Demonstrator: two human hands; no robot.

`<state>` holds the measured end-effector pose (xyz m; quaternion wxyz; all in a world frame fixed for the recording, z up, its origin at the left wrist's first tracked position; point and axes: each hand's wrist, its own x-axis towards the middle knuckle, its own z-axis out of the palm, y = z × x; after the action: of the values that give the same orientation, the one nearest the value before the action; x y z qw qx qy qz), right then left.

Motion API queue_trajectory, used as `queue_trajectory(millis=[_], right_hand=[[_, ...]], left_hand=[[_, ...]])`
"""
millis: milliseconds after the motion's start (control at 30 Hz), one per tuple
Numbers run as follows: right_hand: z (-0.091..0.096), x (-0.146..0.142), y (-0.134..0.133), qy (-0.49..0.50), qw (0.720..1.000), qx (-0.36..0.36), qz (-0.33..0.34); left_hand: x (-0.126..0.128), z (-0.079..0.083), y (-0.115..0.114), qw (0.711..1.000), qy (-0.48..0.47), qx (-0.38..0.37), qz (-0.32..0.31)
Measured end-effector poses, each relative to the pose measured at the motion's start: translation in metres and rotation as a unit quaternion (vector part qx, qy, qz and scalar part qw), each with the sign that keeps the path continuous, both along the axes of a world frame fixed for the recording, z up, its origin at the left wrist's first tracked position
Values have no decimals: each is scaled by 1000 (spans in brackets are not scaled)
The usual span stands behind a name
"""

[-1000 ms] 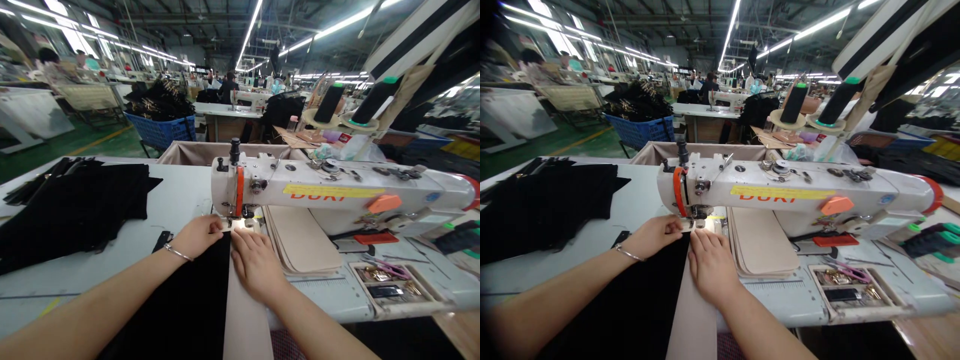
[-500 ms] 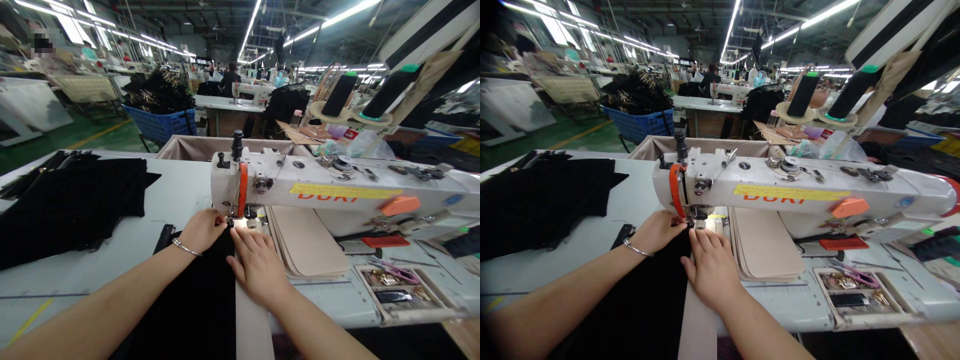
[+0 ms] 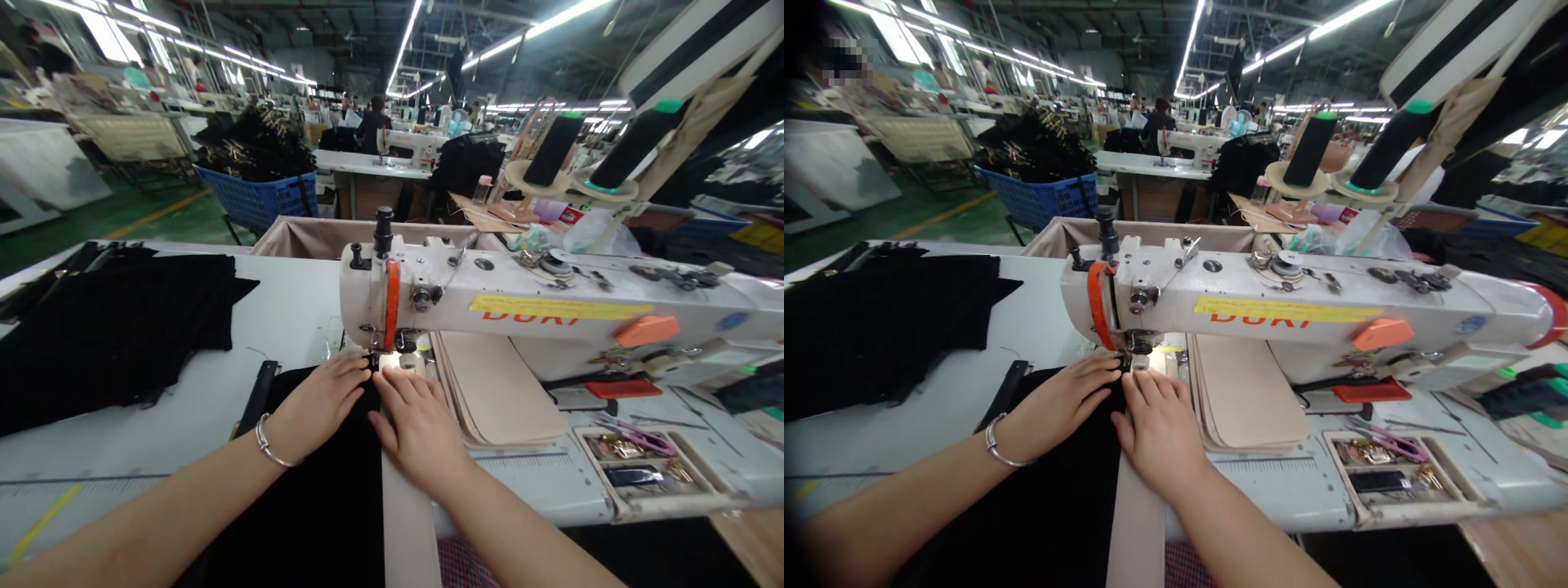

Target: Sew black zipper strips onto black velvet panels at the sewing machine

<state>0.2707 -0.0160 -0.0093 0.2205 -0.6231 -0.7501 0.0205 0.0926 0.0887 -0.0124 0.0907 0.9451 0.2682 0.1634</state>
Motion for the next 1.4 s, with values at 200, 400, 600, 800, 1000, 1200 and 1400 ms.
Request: queue_trajectory(millis=[200, 400, 600, 800, 1000, 1200, 1400], right_hand=[[0, 1, 0, 4, 1000, 3, 5], [4, -2, -12, 11, 1000, -2, -1], [0, -13, -96, 36, 997, 27, 69], [-10, -16, -141, -22, 990, 57, 129], [-24, -24, -142, -6, 984, 155, 90], [-30, -30, -137, -23, 978, 188, 88], [-20, -30, -124, -2, 974, 217, 69]], left_hand=[[1, 0, 3, 1000, -10, -15, -17], [-6, 4, 5, 1000, -4, -16, -21], [-58, 25, -79, 981, 89, -68, -157], [-77, 16, -128, 976, 80, 17, -202], [-70, 21, -122, 977, 86, 35, -189], [-51, 13, -112, 994, 44, 31, -94], [-44, 12, -96, 994, 46, 11, -100]])
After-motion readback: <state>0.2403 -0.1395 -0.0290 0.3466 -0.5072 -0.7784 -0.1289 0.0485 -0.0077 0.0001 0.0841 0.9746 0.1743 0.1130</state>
